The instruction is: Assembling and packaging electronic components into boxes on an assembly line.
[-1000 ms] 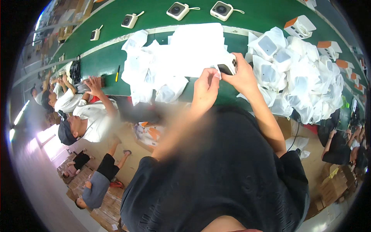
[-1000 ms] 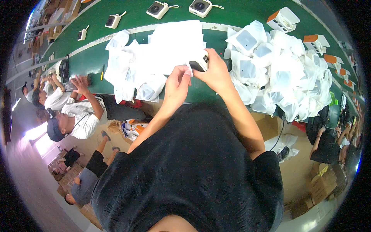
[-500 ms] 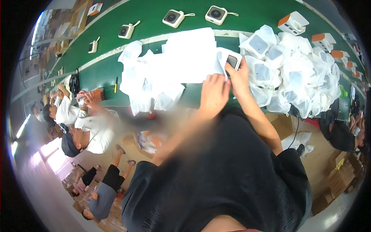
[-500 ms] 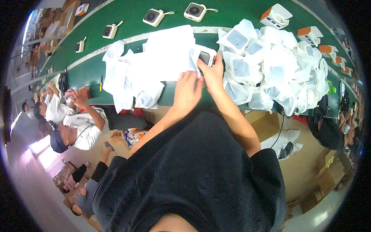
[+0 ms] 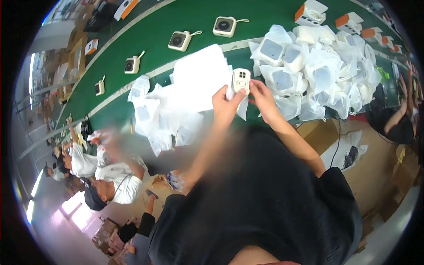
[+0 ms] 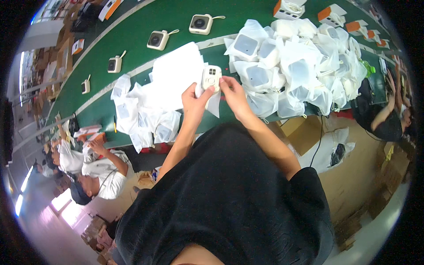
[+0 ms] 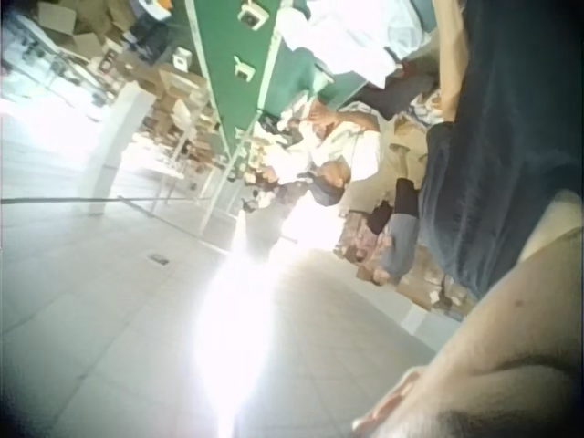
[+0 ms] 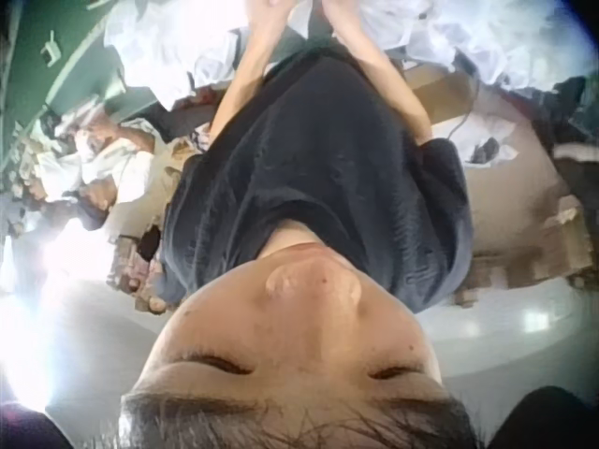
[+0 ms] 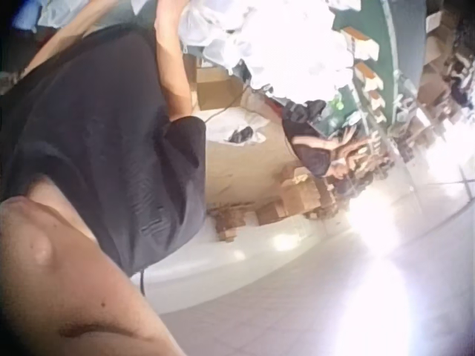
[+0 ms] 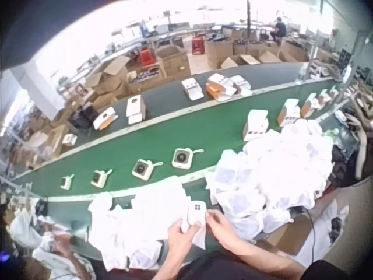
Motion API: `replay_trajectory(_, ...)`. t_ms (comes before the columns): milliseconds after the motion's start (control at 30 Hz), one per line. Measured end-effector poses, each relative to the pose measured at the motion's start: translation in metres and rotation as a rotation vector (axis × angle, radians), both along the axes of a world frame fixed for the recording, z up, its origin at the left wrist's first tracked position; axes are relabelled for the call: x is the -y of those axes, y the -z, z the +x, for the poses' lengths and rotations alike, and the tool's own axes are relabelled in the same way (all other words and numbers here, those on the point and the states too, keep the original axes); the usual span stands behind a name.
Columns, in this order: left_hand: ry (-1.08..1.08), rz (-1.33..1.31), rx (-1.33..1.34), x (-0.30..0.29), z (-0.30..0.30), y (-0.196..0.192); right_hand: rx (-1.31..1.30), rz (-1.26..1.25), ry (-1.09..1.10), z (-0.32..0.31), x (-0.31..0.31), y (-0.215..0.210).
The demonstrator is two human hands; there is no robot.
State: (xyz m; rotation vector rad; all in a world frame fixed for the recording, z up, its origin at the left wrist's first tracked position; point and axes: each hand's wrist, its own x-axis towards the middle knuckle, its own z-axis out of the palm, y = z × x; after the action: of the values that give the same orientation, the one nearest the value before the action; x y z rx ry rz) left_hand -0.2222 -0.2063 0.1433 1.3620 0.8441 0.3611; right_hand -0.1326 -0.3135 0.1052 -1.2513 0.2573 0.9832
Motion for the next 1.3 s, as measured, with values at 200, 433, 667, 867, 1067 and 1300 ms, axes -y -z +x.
replay_trajectory(200, 0.062, 0.090, -0.049, 0.000, -0.006, 0.000, 0.562, -0.169, -0.092, 0.004, -0.001, 0.013)
replay_trajectory(433, 0.116, 0.255, -0.016, 0.006, -0.002, 0.003, 0.254, -0.095, 0.070, 0.006, 0.003, 0.009)
replay_trajectory(667, 0.243, 0.814, 0.174, 0.016, -0.004, 0.004, 0.035, 0.161, -0.020, -0.003, 0.001, -0.023)
replay_trajectory(867, 0.192, 0.891, 0.067, 0.018, -0.010, 0.010, 0.351, -0.161, -0.109, 0.002, 0.005, -0.016)
replay_trajectory(1067, -0.075, -0.323, 0.015, 0.018, 0.016, -0.017, 0.504, 0.114, -0.077, 0.035, 0.057, -0.041)
replay_trajectory(1300, 0.733, -0.130, 0.178, 0.104, 0.074, -0.055, 0.766, 0.133, -0.193, 0.029, 0.121, -0.046)
